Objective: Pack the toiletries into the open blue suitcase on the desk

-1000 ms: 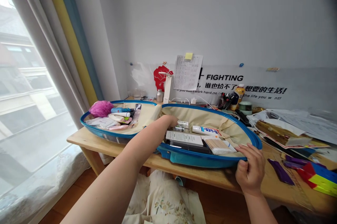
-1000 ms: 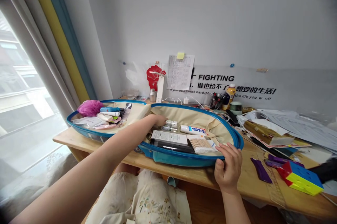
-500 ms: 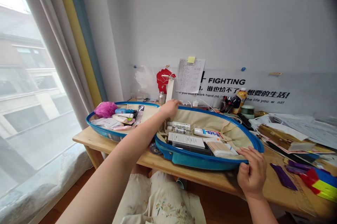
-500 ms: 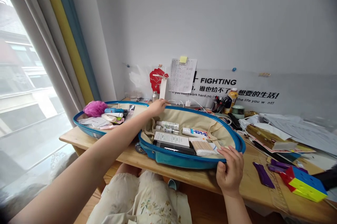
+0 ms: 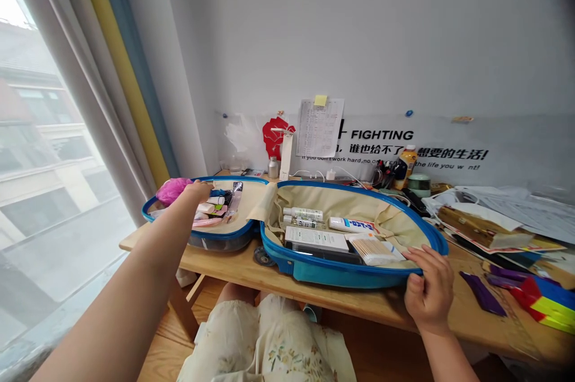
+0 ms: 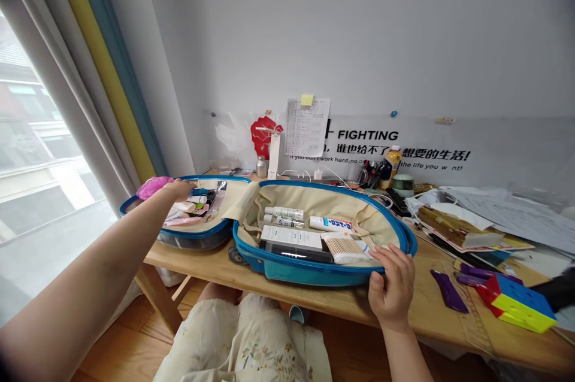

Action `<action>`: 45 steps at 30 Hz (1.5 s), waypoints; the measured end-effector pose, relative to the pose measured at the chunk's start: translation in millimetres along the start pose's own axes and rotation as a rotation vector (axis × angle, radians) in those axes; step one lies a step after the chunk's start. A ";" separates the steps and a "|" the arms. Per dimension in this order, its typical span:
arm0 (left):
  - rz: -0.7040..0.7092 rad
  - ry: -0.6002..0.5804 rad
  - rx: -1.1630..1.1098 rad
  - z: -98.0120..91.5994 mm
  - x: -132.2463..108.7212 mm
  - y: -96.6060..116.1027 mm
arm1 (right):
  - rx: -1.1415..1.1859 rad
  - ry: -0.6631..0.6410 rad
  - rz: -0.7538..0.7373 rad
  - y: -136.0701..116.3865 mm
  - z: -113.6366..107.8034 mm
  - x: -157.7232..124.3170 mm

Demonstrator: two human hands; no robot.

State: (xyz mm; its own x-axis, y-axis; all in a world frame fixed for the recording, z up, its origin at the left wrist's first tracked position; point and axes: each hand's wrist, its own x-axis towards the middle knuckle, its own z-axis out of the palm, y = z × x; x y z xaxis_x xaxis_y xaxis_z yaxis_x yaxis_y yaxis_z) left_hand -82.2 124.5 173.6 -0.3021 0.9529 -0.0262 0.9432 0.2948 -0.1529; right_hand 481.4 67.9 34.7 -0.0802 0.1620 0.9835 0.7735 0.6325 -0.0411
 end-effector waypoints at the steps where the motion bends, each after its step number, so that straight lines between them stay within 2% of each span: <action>1: 0.014 -0.017 0.016 1.4 3.1 -2.5 | 0.002 0.002 -0.013 -0.1 -0.2 0.4; 8: 0.057 -0.056 0.078 1.7 27.7 0.6 | -0.002 0.012 -0.017 -3.2 -1.5 2.4; 11: 0.044 -0.034 0.061 4.5 26.1 4.0 | -0.005 -0.007 -0.014 -3.4 -2.0 1.5; 14: 0.022 0.040 0.011 3.8 17.1 5.8 | 0.002 -0.010 -0.021 -3.1 -2.3 1.1; 17: -0.001 0.147 -0.069 -8.5 8.5 11.1 | 0.010 -0.009 -0.013 -3.1 -2.2 1.4; 20: 0.001 0.253 -0.174 -32.8 5.9 29.1 | 0.014 -0.008 -0.003 -3.2 -2.1 1.6; 23: 0.083 0.333 -0.298 -58.5 6.1 65.1 | 0.003 -0.005 -0.009 -3.5 -2.1 1.6; 26: 0.247 0.346 -0.401 -73.7 1.6 116.6 | 0.002 -0.009 0.004 -3.7 -2.1 1.3; 31: 0.551 0.221 -0.456 -71.8 -22.0 212.3 | 0.013 0.000 -0.005 -3.3 -1.8 -0.1; 35: 0.723 0.092 -0.396 -62.3 -39.5 274.8 | 0.012 -0.013 0.006 -3.5 -2.5 0.1; 40: 0.789 -0.032 -0.259 -52.3 -43.9 325.2 | 0.016 -0.013 -0.017 -6.3 -3.5 3.1; 45: 0.740 -0.050 -0.205 -34.6 -40.9 353.5 | 0.026 -0.017 -0.003 -8.3 -4.5 3.3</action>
State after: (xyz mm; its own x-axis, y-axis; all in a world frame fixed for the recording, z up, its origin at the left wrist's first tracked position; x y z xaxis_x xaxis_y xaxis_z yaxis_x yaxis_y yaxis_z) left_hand 268.4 192.2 154.8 0.4164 0.9041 -0.0961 0.9073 -0.4064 0.1079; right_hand 477.5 59.8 39.1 -0.0929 0.1729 0.9805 0.7567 0.6523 -0.0433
